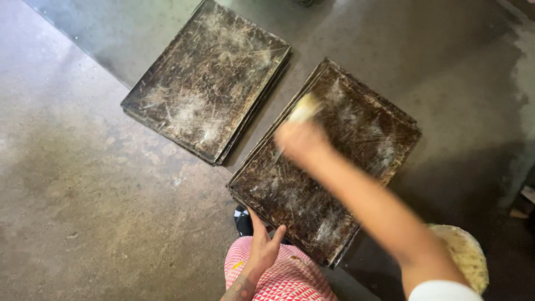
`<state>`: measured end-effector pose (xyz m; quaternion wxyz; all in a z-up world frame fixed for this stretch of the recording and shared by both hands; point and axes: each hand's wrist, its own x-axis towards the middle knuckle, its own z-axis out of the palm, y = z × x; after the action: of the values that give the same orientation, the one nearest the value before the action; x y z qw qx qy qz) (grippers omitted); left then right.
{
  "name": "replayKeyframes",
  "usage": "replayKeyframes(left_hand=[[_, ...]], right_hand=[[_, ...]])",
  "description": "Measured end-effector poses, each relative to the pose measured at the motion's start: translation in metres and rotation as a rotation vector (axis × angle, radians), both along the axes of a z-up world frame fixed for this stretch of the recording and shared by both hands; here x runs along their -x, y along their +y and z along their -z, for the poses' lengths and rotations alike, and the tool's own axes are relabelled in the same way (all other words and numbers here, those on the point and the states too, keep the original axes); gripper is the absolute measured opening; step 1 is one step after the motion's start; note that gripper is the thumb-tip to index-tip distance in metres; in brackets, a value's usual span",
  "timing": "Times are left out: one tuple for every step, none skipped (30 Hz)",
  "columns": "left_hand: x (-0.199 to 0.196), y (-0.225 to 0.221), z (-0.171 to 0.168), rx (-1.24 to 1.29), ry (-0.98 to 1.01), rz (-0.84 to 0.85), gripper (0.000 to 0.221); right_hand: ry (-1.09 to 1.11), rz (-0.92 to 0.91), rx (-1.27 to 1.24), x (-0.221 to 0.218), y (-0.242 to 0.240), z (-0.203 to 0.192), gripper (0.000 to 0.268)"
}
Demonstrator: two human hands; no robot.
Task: The person applies a coating to baking trays using a brush dipped in a bowl of white substance, processing several trays one at a time on a metal counter.
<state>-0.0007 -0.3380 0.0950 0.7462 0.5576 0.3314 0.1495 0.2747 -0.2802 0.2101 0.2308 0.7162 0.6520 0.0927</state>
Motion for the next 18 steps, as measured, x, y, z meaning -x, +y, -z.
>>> replayKeyframes(left_hand=[[0.001, -0.001, 0.005, 0.044, -0.003, -0.004, 0.111], [0.002, -0.004, 0.01, 0.091, -0.006, -0.007, 0.112], [0.003, -0.002, 0.016, 0.09, -0.008, -0.001, 0.112], [0.007, 0.001, 0.02, -0.08, -0.024, 0.053, 0.096], [0.009, 0.001, 0.021, -0.251, -0.04, 0.105, 0.082], [0.008, 0.002, 0.019, -0.252, -0.041, 0.118, 0.082], [0.007, 0.004, 0.014, -0.087, 0.025, 0.072, 0.096], [0.007, 0.003, 0.009, 0.078, 0.095, 0.021, 0.113], [0.005, 0.002, 0.004, 0.078, 0.096, 0.033, 0.113], [0.004, 0.002, 0.001, 0.014, 0.098, 0.018, 0.112], [0.003, 0.003, 0.0, -0.049, 0.099, 0.003, 0.11], [0.0, 0.004, 0.001, -0.051, 0.097, 0.011, 0.111], [-0.002, 0.006, 0.003, -0.125, 0.096, -0.004, 0.11], [0.001, 0.005, 0.003, -0.197, 0.101, -0.018, 0.109], [0.005, 0.006, 0.002, -0.197, 0.105, -0.008, 0.109], [0.005, 0.009, 0.0, -0.154, 0.198, 0.021, 0.111], [0.003, 0.011, -0.003, -0.112, 0.291, 0.049, 0.113], [0.001, 0.01, -0.009, -0.114, 0.292, 0.055, 0.113]], right_hand=[[0.162, -0.048, -0.095, 0.043, -0.008, 0.004, 0.009], [0.258, -0.15, -0.184, 0.08, -0.024, 0.002, 0.009], [0.485, -0.215, -0.234, 0.105, -0.037, 0.0, 0.008], [0.727, -0.276, -0.3, 0.116, -0.057, -0.004, 0.014], [0.968, -0.337, -0.369, 0.118, -0.079, -0.006, 0.029], [0.954, -0.211, -0.312, 0.104, -0.09, -0.006, 0.014], [0.938, -0.085, -0.253, 0.081, -0.1, -0.003, 0.016], [0.861, -0.074, -0.37, 0.041, -0.113, -0.003, 0.008], [0.706, 0.109, -0.411, 0.0, -0.128, -0.005, 0.007], [0.99, 0.453, -0.587, -0.037, -0.145, -0.01, 0.008], [1.053, 0.482, -0.76, -0.067, -0.165, -0.018, 0.009], [0.896, 0.533, -0.802, -0.091, -0.178, -0.023, 0.011], [0.893, 0.539, -0.808, -0.099, -0.179, -0.019, 0.011], [0.623, 0.568, -0.579, -0.099, -0.178, -0.015, 0.01], [0.357, 0.586, -0.347, -0.095, -0.181, -0.016, 0.011], [0.469, 0.629, -0.274, -0.064, -0.176, -0.007, 0.018], [0.518, 0.392, -0.176, -0.024, -0.178, -0.002, 0.007], [0.498, 0.305, 0.033, 0.022, -0.171, 0.004, 0.01]])
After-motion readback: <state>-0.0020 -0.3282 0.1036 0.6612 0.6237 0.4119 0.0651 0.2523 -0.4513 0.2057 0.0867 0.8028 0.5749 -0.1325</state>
